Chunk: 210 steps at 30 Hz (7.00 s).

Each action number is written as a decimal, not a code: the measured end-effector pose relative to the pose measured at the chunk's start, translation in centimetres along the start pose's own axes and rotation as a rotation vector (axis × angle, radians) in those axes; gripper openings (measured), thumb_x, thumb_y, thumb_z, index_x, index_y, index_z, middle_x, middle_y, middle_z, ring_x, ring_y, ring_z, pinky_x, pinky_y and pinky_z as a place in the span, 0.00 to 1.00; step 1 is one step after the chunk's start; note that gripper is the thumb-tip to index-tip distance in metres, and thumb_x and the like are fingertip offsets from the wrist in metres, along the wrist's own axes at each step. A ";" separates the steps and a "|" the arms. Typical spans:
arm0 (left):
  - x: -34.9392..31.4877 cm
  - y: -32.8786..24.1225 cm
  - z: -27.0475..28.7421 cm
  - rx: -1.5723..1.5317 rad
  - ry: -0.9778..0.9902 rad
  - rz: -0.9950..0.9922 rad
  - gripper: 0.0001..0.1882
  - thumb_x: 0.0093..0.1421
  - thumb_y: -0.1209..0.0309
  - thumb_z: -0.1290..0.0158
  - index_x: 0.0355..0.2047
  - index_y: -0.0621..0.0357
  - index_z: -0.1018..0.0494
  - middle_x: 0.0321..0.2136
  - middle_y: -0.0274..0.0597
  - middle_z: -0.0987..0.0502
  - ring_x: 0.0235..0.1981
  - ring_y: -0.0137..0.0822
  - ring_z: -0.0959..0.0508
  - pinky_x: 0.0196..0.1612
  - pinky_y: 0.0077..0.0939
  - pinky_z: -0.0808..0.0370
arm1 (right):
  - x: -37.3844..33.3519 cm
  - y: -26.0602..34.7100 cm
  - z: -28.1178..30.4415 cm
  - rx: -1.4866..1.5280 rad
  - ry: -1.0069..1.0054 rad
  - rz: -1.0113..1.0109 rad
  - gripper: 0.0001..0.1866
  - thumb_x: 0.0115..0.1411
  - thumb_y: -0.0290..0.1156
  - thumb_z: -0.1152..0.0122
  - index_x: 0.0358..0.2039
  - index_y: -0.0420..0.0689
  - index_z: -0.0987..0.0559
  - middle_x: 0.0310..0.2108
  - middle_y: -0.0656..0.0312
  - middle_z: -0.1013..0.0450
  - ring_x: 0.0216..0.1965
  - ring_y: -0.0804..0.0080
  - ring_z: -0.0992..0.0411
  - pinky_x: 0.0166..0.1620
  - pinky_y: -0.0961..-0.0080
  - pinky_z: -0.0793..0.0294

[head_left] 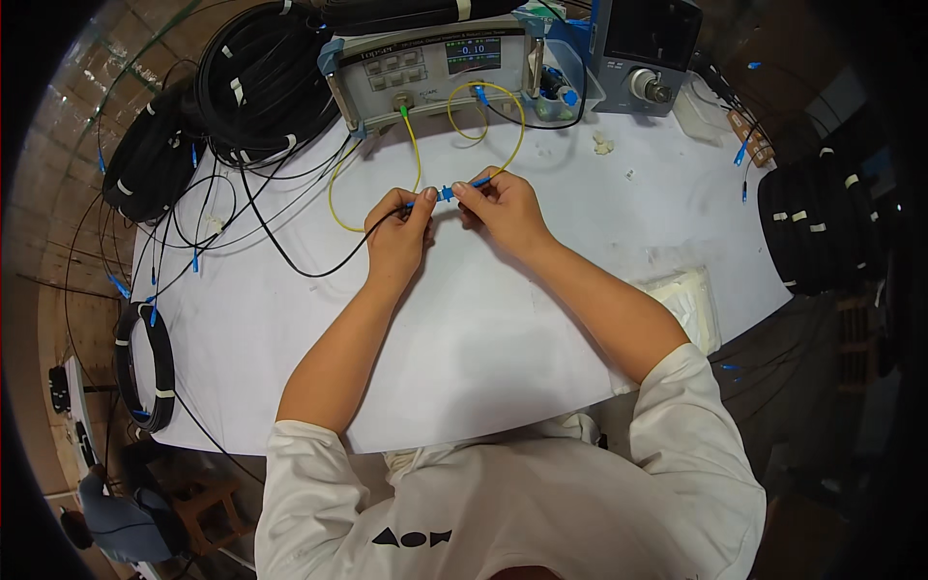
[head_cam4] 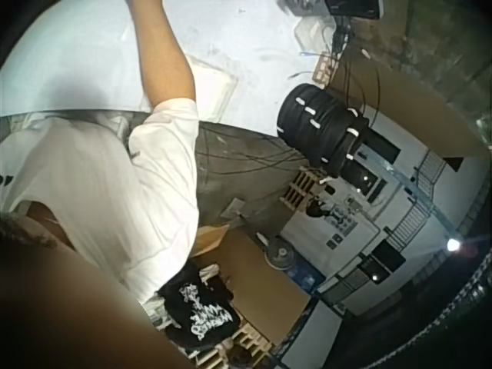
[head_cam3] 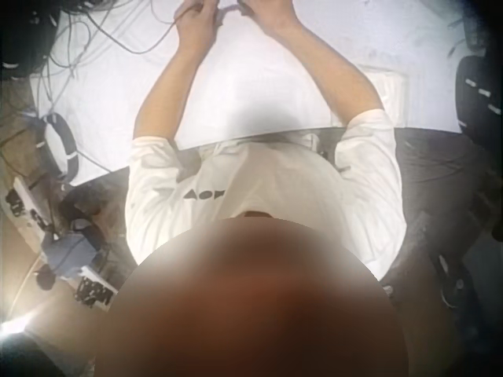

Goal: Testing and connecting optical fiber cables using a measurement device at a workbench.

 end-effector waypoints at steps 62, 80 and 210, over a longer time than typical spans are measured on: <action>-0.2 -0.4 0.2 -0.097 0.270 0.045 0.14 0.58 0.69 0.36 0.40 0.64 0.26 0.30 0.36 0.23 0.30 0.24 0.24 0.33 0.19 0.24 | 1.0 -0.5 0.9 0.117 0.135 -0.070 0.12 0.60 0.31 0.34 0.39 0.37 0.22 0.32 0.60 0.22 0.28 0.77 0.24 0.32 0.82 0.23; -0.6 1.1 0.0 -0.592 0.161 0.184 0.17 0.62 0.68 0.41 0.46 0.65 0.27 0.35 0.43 0.20 0.34 0.31 0.19 0.38 0.21 0.21 | 0.4 0.3 0.3 0.104 0.157 -0.050 0.12 0.56 0.24 0.33 0.41 0.39 0.21 0.36 0.60 0.21 0.33 0.78 0.25 0.36 0.82 0.23; -1.1 -1.1 -1.7 -0.238 0.785 0.391 0.14 0.53 0.71 0.55 0.37 0.66 0.29 0.17 0.32 0.34 0.16 0.23 0.39 0.19 0.17 0.43 | 0.0 3.7 -0.7 -0.042 0.317 0.110 0.20 0.60 0.22 0.37 0.52 0.35 0.29 0.42 0.53 0.22 0.41 0.72 0.24 0.48 0.74 0.24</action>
Point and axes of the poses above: each hand's wrist, its own x-axis towards the middle knuckle, its own z-axis out of the back of the hand, y = z × x, the point moved 5 cm from there along x, towards the middle knuckle
